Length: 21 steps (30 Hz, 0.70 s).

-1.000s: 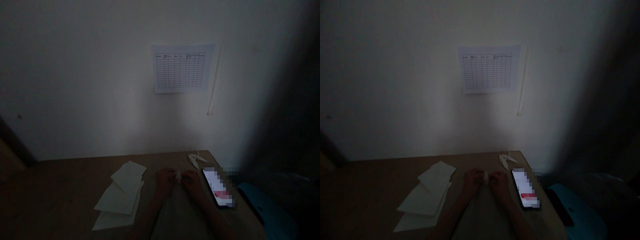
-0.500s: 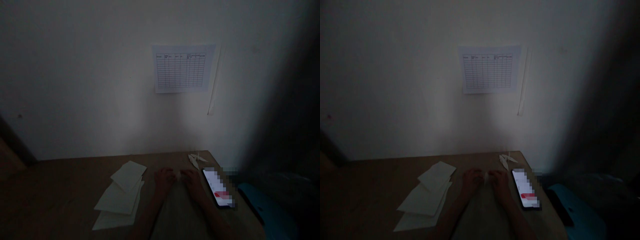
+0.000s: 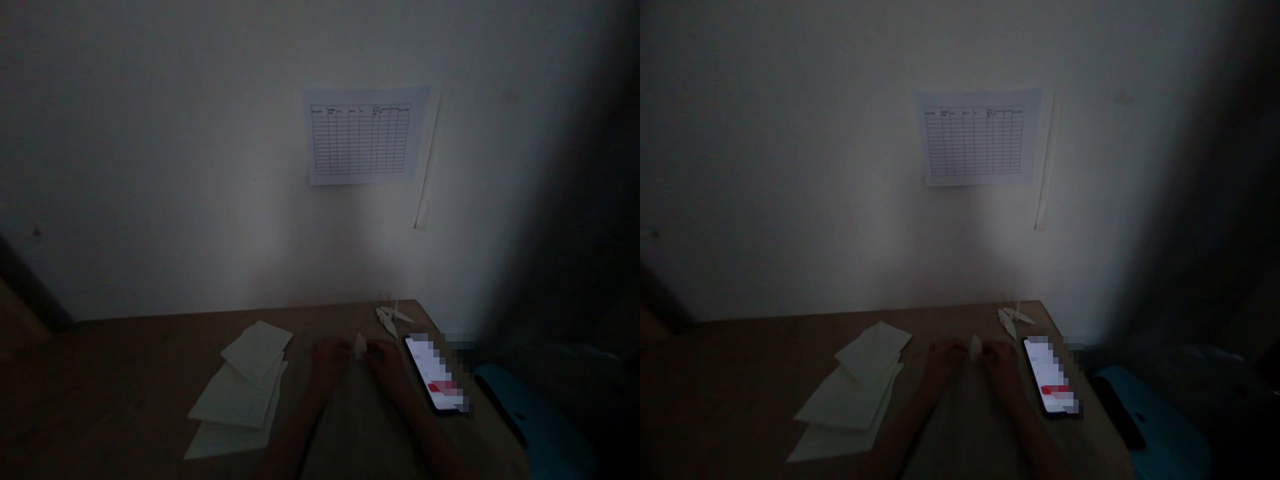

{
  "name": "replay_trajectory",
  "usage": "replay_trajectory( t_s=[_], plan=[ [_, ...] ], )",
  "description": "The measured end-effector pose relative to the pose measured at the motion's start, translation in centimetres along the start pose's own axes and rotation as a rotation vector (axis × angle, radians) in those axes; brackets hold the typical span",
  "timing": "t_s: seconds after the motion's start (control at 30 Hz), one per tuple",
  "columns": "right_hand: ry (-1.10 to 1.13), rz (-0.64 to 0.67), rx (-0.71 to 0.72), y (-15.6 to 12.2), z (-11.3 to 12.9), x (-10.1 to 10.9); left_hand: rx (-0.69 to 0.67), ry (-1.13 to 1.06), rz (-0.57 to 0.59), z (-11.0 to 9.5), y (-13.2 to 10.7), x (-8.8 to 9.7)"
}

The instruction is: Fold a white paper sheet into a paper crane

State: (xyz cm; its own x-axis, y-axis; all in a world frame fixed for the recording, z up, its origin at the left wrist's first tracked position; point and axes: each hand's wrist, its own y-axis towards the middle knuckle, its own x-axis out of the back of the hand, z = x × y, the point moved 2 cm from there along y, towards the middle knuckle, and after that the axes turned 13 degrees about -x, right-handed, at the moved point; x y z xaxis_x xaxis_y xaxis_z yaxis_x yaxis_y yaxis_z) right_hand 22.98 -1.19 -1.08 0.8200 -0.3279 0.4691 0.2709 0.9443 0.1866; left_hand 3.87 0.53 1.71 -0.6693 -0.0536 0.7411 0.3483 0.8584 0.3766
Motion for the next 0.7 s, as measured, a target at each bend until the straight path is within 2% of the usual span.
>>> replay_trajectory(
  t_s=[0.23,0.4,0.63,0.7],
  plan=[
    [-0.023,0.058,0.018,-0.12,0.15,0.02,0.009,0.052,0.032,-0.43,-0.03,-0.29],
    [-0.028,0.064,-0.016,0.19,-0.02,0.03,-0.023,0.012,0.081,-0.39,0.02,-0.40],
    [-0.004,0.013,-0.014,0.20,-0.12,-0.04,-0.023,-0.010,0.068,-0.22,-0.14,-0.63],
    [-0.003,0.034,-0.003,0.20,-0.15,-0.09,-0.022,0.004,0.061,-0.14,-0.21,-0.76]
  ],
)
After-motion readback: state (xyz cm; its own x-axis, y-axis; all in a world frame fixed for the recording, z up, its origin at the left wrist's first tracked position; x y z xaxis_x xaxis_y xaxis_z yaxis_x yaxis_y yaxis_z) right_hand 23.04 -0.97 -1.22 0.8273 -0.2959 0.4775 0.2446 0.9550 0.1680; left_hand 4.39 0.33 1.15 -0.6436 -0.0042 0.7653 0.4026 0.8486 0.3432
